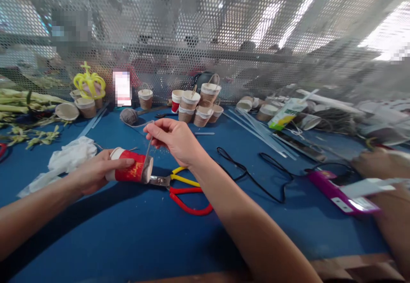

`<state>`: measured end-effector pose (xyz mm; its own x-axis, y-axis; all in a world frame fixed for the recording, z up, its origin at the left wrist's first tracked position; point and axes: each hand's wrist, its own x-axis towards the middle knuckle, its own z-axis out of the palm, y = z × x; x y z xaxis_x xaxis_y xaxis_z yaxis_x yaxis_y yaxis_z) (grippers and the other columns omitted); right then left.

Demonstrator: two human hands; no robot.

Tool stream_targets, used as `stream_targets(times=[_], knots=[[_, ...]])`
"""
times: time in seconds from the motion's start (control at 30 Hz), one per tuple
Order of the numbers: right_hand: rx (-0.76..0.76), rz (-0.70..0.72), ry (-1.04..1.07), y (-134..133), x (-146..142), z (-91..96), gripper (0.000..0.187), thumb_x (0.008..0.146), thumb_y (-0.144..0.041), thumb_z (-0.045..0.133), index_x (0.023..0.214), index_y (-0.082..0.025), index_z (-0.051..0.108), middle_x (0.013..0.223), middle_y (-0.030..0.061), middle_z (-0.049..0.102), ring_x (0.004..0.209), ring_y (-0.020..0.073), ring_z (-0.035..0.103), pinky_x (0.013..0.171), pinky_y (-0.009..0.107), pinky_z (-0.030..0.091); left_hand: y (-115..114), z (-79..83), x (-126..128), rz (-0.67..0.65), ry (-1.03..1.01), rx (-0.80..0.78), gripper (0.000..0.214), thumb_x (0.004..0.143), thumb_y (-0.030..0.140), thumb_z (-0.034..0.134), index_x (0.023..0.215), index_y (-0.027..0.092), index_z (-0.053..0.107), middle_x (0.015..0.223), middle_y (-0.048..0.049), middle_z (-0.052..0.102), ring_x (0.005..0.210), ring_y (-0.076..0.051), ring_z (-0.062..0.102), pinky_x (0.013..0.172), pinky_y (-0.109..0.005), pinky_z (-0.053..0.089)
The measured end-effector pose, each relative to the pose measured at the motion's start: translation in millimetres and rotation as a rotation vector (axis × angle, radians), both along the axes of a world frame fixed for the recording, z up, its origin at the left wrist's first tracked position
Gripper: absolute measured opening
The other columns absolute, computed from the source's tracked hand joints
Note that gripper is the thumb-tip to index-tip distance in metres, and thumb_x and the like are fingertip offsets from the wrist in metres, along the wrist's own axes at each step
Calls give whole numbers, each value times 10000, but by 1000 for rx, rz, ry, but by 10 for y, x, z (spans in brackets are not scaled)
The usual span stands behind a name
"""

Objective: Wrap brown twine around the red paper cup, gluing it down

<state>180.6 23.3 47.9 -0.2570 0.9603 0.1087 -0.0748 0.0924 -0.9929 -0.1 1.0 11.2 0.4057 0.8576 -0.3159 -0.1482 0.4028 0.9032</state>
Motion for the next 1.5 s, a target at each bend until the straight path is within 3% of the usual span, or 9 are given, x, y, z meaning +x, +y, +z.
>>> stream_targets(times=[0.17, 0.57, 0.83, 1.03, 1.5], knots=[[106, -36, 6, -44, -13, 33, 172, 682, -312, 643, 682, -145, 600, 588, -41, 575, 490, 37, 495, 480, 176, 383, -7, 14, 6, 9, -6, -29, 121, 580, 203, 712, 608, 117, 632, 550, 0, 656, 468, -77, 553, 464, -159, 412], [200, -54, -69, -205, -44, 64, 134, 720, -275, 614, 677, -149, 603, 583, -34, 575, 487, 48, 507, 486, 183, 413, -38, 9, 61, -2, 8, -22, 80, 578, 164, 698, 576, 125, 627, 478, 31, 618, 420, -63, 503, 435, -157, 365], [234, -85, -119, -203, -22, 86, 138, 722, -273, 610, 678, -142, 600, 576, -31, 568, 473, 46, 496, 461, 177, 407, -72, 72, 63, -22, 41, -50, 81, 588, 172, 691, 591, 107, 643, 523, -7, 645, 449, -80, 526, 455, -157, 380], [239, -107, -157, -197, -9, 95, 148, 723, -284, 605, 669, -147, 596, 575, -31, 565, 468, 48, 495, 459, 183, 413, -89, 116, 63, -25, 78, -76, 84, 600, 177, 680, 591, 103, 642, 549, -24, 653, 472, -90, 541, 492, -169, 412], [156, -159, -201, -112, -37, -5, 143, 727, -240, 595, 639, -129, 572, 550, -35, 553, 448, 34, 476, 450, 168, 397, -172, 29, 29, -76, 150, 91, 162, 624, 253, 690, 596, 135, 583, 526, 35, 582, 449, -60, 481, 453, -151, 363]])
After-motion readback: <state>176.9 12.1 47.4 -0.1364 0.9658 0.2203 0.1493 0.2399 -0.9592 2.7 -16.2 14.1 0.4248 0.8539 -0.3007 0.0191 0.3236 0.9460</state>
